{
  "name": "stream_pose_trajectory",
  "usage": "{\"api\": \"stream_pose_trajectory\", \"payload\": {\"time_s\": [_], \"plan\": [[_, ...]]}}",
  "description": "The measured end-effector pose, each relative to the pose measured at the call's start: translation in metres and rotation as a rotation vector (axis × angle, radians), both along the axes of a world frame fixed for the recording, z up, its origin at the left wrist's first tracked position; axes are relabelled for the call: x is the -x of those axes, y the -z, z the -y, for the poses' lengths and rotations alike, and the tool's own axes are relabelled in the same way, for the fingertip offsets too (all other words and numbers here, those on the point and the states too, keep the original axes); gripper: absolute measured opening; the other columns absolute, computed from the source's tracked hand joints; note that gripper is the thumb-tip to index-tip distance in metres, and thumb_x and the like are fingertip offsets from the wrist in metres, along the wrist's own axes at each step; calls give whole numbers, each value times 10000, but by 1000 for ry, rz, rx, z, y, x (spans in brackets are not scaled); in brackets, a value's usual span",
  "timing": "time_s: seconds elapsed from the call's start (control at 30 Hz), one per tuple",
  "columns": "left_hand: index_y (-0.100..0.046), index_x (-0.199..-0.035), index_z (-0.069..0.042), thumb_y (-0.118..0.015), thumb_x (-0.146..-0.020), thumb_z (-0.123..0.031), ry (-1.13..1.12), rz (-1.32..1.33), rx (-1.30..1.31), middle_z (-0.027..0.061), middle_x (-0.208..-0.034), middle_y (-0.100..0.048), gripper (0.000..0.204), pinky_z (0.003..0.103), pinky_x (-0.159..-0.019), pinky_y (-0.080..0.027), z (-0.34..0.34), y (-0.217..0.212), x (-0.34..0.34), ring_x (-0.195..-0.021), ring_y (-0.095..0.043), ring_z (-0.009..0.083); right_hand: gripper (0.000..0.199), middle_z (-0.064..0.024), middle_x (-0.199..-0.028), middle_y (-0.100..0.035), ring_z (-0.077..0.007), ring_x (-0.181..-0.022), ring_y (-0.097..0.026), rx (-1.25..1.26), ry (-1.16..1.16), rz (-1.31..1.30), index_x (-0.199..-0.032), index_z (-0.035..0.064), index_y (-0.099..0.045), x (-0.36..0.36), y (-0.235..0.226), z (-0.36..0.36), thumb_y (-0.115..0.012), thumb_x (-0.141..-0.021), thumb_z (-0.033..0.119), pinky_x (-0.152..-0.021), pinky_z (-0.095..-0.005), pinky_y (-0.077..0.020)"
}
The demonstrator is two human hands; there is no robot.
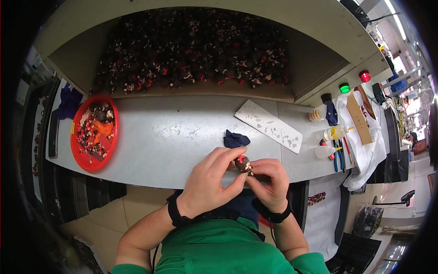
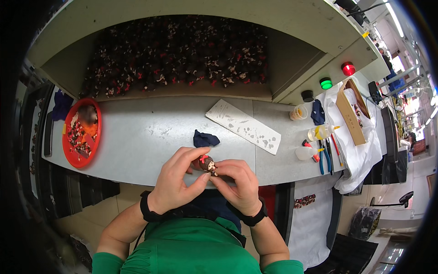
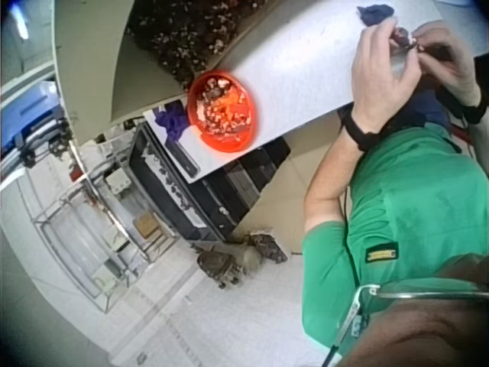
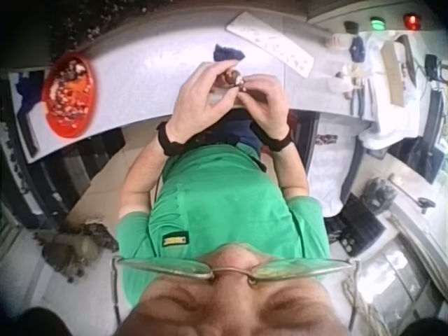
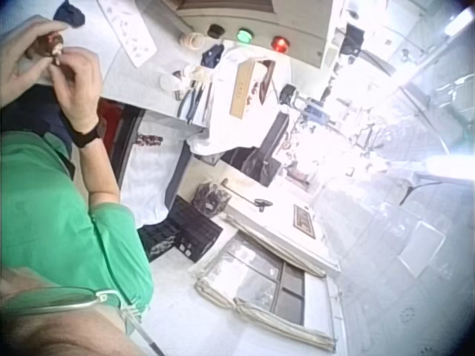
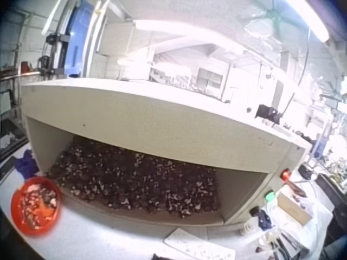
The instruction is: Assembling small figurine components by applying glue and joining parts.
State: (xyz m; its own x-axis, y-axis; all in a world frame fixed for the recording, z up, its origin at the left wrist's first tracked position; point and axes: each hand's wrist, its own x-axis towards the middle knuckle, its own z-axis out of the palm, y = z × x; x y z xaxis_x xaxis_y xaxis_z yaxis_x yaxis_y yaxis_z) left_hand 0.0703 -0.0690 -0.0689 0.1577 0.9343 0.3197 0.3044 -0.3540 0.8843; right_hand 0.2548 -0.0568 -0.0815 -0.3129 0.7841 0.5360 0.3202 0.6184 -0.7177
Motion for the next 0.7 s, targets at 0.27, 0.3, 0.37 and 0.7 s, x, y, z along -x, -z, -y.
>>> {"api": "stream_pose_trajectory", "payload": {"time_s": [0.27, 0.3, 0.37, 0.7], "plan": [[-501, -1346, -47, -570, -884, -51, 70, 131, 66, 102, -1073, -597, 467, 276, -729, -499, 0, -1, 1, -893, -606, 172, 350, -134, -958, -657, -230, -843, -660, 75, -16, -115, -1007, 17, -593, 0, 5, 1, -789, -720, -24, -716, -302, -550], [-505, -1341, -42, -544, -906, -47, 83, 130, 99, 109, -1071, -600, 437, 282, -750, -498, 0, -3, 2, -897, -606, 179, 352, -132, -956, -658, -227, -837, -660, 82, -19, -121, -1010, 18, -594, -1, 6, 1, -792, -722, -18, -716, -300, -549], [-509, -1336, -36, -518, -927, -43, 100, 127, 133, 115, -1070, -602, 408, 288, -771, -498, -2, -4, 2, -901, -606, 185, 358, -130, -954, -658, -226, -833, -660, 93, -13, -127, -1012, 19, -595, -1, 6, 2, -797, -718, -13, -714, -299, -548], [-560, -1269, -31, -513, -956, -74, 92, 91, 45, 116, -1045, -602, 320, 306, -818, -492, -3, -1, 0, -920, -608, 209, 391, -115, -954, -663, -212, -831, -660, 77, -31, -137, -1037, 25, -593, -1, 6, 1, -808, -711, 1, -728, -299, -541]]}}
